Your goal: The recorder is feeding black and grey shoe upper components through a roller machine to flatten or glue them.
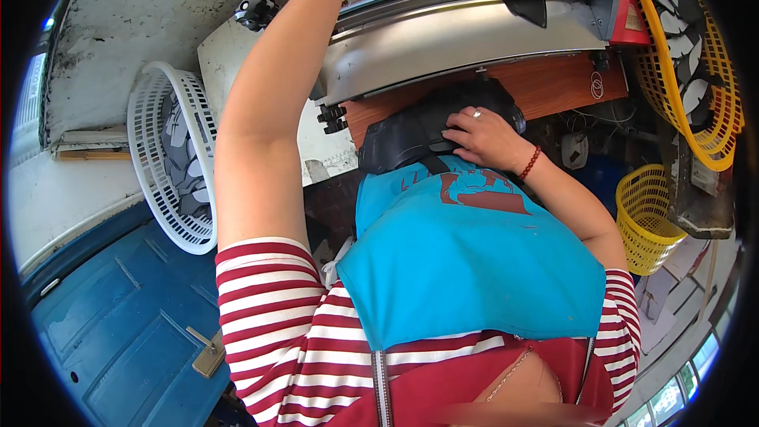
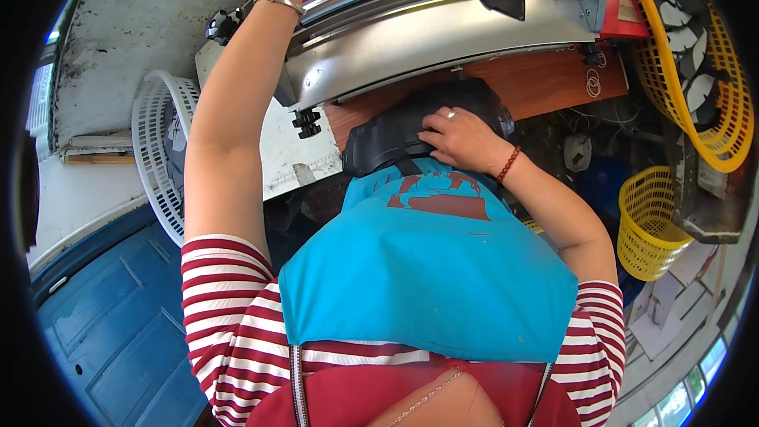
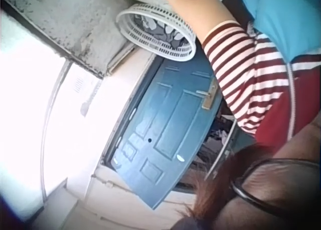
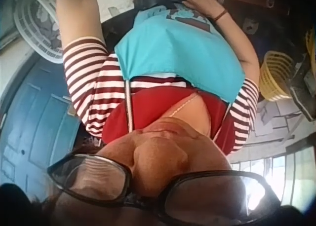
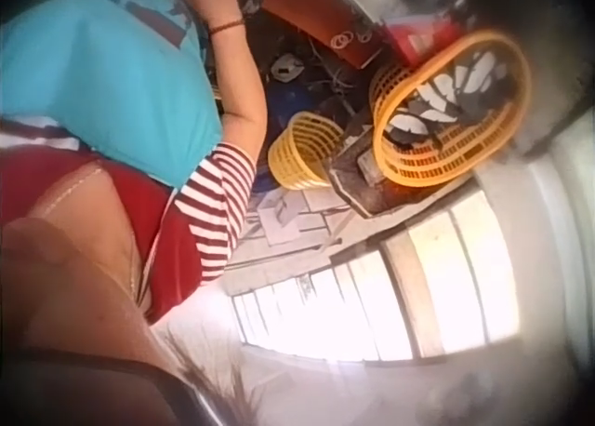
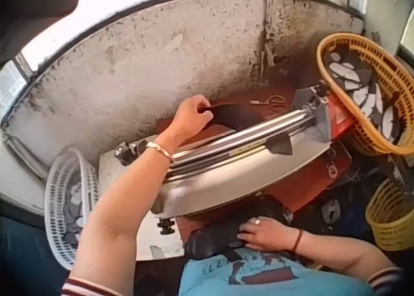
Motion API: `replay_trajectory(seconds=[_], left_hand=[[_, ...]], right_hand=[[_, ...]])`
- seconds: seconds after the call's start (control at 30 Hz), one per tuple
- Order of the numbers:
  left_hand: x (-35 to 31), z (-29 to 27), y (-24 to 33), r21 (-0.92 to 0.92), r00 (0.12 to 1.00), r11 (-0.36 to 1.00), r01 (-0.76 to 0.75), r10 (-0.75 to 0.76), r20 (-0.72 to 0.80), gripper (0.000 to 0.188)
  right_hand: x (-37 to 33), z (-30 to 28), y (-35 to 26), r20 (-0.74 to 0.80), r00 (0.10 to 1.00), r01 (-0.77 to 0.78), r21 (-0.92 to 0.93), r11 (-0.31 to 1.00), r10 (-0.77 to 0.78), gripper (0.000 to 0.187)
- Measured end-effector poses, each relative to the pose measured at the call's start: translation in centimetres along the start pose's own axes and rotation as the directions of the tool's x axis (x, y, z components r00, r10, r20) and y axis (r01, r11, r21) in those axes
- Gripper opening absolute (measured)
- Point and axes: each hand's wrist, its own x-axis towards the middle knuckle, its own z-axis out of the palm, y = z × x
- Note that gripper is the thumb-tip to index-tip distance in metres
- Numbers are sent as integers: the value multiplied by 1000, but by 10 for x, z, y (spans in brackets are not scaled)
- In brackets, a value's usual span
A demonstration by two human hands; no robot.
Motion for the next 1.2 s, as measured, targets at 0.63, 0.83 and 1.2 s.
replay_trajectory(seconds=[0.63, 0.83, 1.2], left_hand=[[-20, 29, -40, 356, 950, 932, 62, -164, 265, 55], [-20, 2, -4, 91, 962, 991, 98, -118, 245, 30], [-13, -47, 42, -328, 977, 930, 167, -200, -68, 52]], right_hand=[[50, -94, 48, -541, 819, -370, -245, 896, 190, 18], [18, -28, 4, 13, 997, -83, 139, 987, 82, 40], [-12, -14, -2, -231, 969, -69, 107, 992, 92, 25]])
